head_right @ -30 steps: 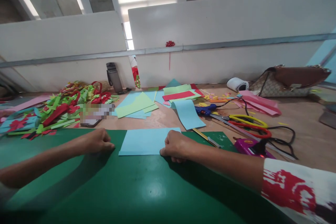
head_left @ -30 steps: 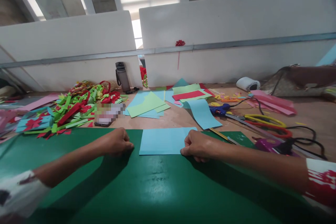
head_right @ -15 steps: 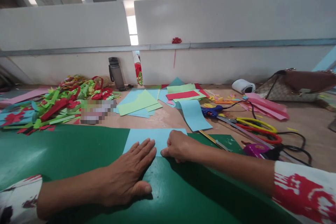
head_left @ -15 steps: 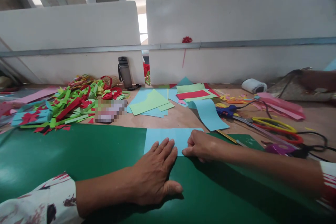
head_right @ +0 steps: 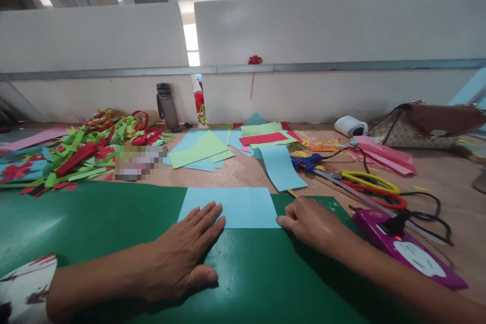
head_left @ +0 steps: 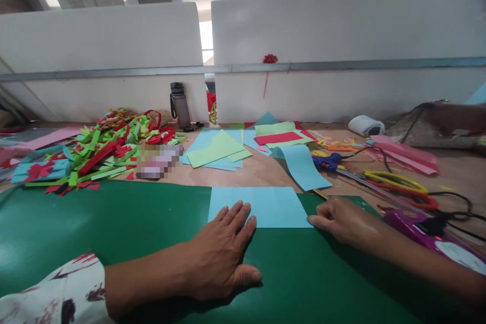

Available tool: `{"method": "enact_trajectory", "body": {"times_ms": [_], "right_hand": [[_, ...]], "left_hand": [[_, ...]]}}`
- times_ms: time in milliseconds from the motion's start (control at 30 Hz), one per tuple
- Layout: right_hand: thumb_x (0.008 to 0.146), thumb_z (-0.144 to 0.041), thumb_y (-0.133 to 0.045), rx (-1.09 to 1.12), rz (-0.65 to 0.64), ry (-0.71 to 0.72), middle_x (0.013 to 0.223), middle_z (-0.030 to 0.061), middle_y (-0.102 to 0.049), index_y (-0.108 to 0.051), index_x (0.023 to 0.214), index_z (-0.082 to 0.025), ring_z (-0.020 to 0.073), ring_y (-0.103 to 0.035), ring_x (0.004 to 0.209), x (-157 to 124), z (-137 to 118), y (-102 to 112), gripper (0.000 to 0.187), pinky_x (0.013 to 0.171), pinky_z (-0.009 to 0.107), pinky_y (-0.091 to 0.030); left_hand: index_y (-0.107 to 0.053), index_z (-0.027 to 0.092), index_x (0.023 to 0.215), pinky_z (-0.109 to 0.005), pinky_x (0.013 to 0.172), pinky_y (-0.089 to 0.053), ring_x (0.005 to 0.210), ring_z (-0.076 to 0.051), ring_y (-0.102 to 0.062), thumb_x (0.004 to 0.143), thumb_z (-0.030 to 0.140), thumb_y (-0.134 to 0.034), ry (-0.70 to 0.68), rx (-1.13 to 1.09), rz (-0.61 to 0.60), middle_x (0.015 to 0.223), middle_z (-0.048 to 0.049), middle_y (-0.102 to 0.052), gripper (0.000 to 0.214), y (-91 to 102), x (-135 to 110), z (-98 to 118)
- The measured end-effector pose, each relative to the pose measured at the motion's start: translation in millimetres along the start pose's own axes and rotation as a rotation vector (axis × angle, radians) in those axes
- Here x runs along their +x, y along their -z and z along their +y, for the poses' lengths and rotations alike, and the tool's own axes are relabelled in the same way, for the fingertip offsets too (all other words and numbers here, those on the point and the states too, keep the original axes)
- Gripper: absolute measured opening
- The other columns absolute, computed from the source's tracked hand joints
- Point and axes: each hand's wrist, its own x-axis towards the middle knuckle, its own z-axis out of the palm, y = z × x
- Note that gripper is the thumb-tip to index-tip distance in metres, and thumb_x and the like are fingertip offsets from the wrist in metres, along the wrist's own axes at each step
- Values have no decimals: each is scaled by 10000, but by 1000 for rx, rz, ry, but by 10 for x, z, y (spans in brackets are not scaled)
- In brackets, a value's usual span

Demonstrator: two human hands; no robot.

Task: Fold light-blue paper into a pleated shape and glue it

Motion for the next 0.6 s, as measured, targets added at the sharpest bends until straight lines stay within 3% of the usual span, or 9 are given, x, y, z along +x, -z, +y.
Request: {"method": "enact_trajectory", "body": {"times_ms": [133,233,333,400,433,500,600], "right_hand": [[825,-344,-431,-146,73,11,492,-3,-444,-323,496,-208,145,-452,483,-54,40,-46,372,472,273,-205],[812,-329,-475,-303,291,35,488,22,-518,-430,517,-213,179,-504,467,-120,22,-116,321,462,274,-193],[862,-355,-477,-292,587,290,488,3,-533,-510,606,-218,172,-510,426,-168,-47,-224,292,466,275,-234],[913,-329,-449,-200,652,486,536,-9,-548,-521,657,-212,148,-524,451,-169,-102,-294,290,482,271,-280],[928,-304,-441,-157,654,555,561,-12,-553,-524,679,-208,137,-530,468,-162,-125,-324,280,491,267,-297],[936,-258,-445,-93,637,638,604,-12,-563,-536,724,-200,124,-540,504,-143,-155,-364,238,508,259,-322],[924,-206,-467,-37,657,714,615,-14,-555,-538,744,-195,120,-528,522,-122,-174,-370,193,516,256,-332]], "left_hand": [[-138,39,1474,-574,1102,-148,1390,-367,15,920,593,-360,2,-11,21,1511,-214,6,815,-7,-30,5],[-240,59,1458,-572,1104,-158,1396,-363,-107,918,549,-417,-57,-42,124,1515,-213,-138,751,-53,-23,-73],[-549,126,1261,-481,1039,-356,1249,-292,-458,934,283,-450,-86,-80,437,1355,-173,-489,376,-67,44,-302],[-657,125,1062,-311,817,-513,944,-196,-630,892,116,-410,-56,-103,755,1079,-142,-638,300,-41,120,-532],[-681,125,974,-257,704,-517,791,-161,-638,873,86,-415,-54,-101,833,904,-104,-657,287,-23,163,-656],[-689,129,822,-221,599,-484,637,-135,-603,852,70,-445,-41,-83,889,691,-46,-619,252,10,254,-887],[-678,127,758,-210,560,-460,590,-125,-584,844,75,-473,-45,-54,922,637,-29,-600,228,24,385,-1100]]}}
